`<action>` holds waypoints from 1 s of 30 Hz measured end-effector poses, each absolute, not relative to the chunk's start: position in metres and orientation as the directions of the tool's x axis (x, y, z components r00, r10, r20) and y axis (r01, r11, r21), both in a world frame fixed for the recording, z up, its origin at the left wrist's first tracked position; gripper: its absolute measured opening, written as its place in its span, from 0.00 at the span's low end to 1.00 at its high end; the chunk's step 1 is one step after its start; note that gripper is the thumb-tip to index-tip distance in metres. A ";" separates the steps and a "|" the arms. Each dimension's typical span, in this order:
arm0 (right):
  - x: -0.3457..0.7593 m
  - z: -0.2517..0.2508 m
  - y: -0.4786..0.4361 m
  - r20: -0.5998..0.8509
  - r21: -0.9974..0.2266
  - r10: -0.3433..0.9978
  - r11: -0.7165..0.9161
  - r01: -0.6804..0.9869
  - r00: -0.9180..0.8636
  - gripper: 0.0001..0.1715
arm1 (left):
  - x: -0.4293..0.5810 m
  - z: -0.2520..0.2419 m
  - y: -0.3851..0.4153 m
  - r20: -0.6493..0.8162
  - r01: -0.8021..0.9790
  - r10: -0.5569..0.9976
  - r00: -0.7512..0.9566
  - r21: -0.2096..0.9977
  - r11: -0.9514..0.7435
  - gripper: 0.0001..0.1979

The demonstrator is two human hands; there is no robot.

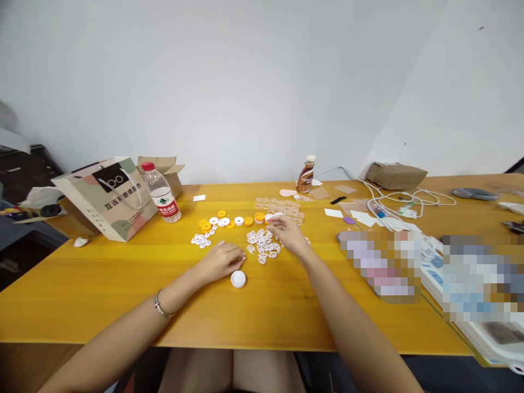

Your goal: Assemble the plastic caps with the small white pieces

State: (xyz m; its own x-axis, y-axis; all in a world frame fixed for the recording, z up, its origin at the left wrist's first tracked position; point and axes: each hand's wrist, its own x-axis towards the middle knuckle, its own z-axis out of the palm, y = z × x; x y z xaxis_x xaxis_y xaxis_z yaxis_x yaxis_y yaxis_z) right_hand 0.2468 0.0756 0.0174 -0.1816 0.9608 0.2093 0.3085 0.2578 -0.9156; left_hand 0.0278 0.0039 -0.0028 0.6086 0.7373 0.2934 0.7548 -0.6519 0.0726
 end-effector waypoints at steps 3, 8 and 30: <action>0.235 0.012 0.070 0.190 -0.964 0.962 0.220 0.146 -0.195 0.18 | 0.027 -0.004 0.005 0.351 0.767 0.751 0.559 0.124 -0.629 0.06; 0.213 0.003 0.055 0.092 -0.996 0.969 0.091 -0.013 -0.229 0.15 | 0.023 -0.003 0.005 0.438 0.688 0.785 0.439 0.399 -0.607 0.05; 0.192 -0.009 0.038 -0.023 -0.986 0.932 -0.081 -0.146 -0.362 0.16 | 0.014 -0.002 0.008 0.493 0.454 0.828 0.267 0.693 -0.559 0.13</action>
State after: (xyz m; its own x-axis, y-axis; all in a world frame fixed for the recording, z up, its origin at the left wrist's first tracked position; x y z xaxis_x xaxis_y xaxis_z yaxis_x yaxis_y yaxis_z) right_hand 0.1924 0.0377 -0.0085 -0.3616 0.9321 -0.0226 -0.1464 -0.0807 -0.9859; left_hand 0.0145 0.0077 -0.0019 0.2667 0.8280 0.4933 0.4542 -0.5594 0.6933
